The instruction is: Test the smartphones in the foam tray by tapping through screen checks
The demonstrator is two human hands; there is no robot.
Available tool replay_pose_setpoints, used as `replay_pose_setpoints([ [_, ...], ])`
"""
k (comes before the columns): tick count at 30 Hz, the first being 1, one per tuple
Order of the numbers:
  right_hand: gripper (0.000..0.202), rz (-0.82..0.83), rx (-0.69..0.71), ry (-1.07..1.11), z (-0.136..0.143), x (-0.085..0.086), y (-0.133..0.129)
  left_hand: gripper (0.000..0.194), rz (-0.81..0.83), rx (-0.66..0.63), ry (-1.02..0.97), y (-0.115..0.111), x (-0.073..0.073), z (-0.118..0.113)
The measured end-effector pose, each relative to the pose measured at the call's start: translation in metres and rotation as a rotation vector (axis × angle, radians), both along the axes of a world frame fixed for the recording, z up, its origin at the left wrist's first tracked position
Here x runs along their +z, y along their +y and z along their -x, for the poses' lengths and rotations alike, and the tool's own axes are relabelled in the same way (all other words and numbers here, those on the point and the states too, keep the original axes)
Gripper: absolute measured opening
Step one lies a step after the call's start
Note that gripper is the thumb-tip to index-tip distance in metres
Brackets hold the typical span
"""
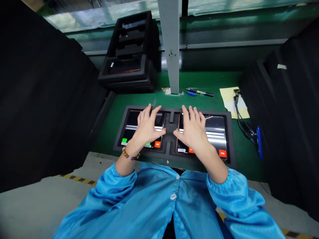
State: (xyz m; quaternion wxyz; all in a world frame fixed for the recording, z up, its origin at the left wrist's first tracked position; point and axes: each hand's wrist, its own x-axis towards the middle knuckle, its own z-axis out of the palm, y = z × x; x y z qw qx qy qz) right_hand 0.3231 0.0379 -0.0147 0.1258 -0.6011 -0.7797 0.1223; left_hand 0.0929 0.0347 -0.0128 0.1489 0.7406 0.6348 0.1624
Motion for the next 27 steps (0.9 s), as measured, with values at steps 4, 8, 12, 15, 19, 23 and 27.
replay_pose_setpoints([
  [4,0.091,0.126,0.081,0.127,-0.033,0.012,0.005,0.102,0.037,-0.011,-0.129,0.004,0.008,0.024],
  [8,0.084,0.264,0.179,0.186,-0.077,0.021,0.011,0.098,0.014,-0.101,-0.209,0.006,0.014,0.057],
  [12,0.086,0.31,0.193,0.205,-0.105,0.024,0.015,0.095,-0.039,-0.143,-0.213,0.006,0.013,0.083],
  [15,0.087,0.322,0.198,0.203,-0.111,0.027,0.015,0.095,-0.037,-0.138,-0.209,0.004,0.01,0.091],
  [19,0.088,0.331,0.207,0.239,-0.111,0.028,0.015,0.095,0.002,-0.126,-0.234,0.003,0.009,0.094],
  [23,0.088,0.37,0.194,0.313,-0.113,0.025,0.015,0.093,0.008,-0.132,-0.226,0.003,0.01,0.094],
  [27,0.088,0.393,0.184,0.331,-0.115,0.022,0.015,0.089,0.005,-0.141,-0.215,0.002,0.011,0.092],
])
